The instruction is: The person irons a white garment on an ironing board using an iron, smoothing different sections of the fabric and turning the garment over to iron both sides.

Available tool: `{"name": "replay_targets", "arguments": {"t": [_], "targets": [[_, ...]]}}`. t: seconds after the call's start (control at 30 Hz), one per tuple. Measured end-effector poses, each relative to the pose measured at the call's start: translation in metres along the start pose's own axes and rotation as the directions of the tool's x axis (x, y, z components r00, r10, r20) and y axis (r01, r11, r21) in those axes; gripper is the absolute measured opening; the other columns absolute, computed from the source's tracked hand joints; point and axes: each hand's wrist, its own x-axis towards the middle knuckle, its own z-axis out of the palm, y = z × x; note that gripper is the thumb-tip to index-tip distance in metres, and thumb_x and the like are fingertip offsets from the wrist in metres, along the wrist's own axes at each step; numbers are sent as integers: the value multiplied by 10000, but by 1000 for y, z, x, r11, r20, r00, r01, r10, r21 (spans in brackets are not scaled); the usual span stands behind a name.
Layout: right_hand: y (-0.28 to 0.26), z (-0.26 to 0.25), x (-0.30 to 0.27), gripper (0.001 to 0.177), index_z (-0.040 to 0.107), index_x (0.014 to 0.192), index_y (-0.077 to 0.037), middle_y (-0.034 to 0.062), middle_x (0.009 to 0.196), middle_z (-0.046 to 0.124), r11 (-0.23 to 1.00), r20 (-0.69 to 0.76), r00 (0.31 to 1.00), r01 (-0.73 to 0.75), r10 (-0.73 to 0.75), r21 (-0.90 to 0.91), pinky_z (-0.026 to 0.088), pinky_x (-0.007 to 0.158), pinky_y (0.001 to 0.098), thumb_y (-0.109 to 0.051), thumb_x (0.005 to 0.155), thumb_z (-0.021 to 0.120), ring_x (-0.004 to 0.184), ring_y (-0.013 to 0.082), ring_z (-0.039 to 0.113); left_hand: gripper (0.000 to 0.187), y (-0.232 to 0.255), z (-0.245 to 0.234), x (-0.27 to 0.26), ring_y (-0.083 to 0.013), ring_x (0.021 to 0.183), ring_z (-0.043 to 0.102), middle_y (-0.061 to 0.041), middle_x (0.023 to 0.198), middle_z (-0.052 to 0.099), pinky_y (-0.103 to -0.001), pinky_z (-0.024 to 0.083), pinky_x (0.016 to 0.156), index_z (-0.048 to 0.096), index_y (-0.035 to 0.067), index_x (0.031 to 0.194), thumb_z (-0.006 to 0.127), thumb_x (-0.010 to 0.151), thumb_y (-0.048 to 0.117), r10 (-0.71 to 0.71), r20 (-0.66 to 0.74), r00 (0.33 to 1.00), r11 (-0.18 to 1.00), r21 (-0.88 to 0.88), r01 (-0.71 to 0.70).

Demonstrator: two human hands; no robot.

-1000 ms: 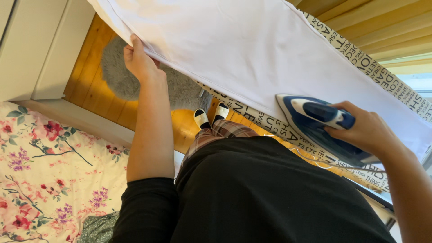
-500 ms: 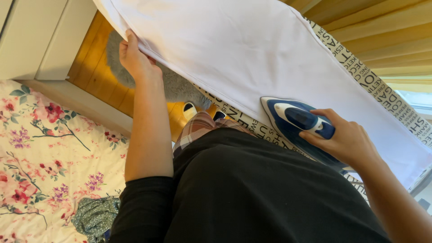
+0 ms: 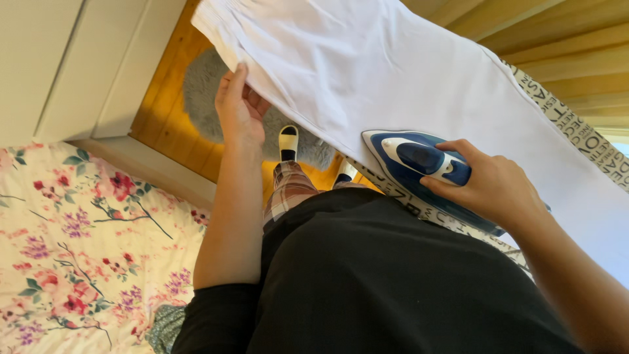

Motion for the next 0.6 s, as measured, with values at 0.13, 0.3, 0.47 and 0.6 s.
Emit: {"name": "replay_targets", "arguments": {"t": [0.13,0.3,0.47,0.6], "targets": [[-57,-18,0,684,505,1455,-423,83,1075,775,999,6,1000,1,-1,32,531,772,441,-659,821,609,981,316,709,578,51,24,10,-193,860,697,-29,965,714,-343,617,651,620,144,1041,778,631,520,-138,14,990,966,221,132],[-117,-34,12,715,515,1456,-356,112,1151,751,997,-53,997,54,-51,57,537,789,470,-665,819,618,1021,340,701,334,42,18,70,-117,864,678,0,969,748,-298,572,702,748,100,1069,794,802,295,-42,83,996,982,188,26],[-162,-51,21,719,545,1432,-315,120,1079,742,990,-109,990,106,-95,97,495,768,471,-670,814,634,984,360,671,175,47,5,78,-86,854,643,36,913,730,-306,578,719,767,129,976,787,850,250,-28,94,995,982,189,10],[-177,-59,21,735,525,1467,-291,136,1215,704,984,-108,983,157,-148,79,527,770,495,-660,838,622,1045,367,662,212,40,-5,90,-115,892,666,12,957,738,-311,580,725,746,118,1017,776,871,269,-50,175,983,980,197,15]]}}
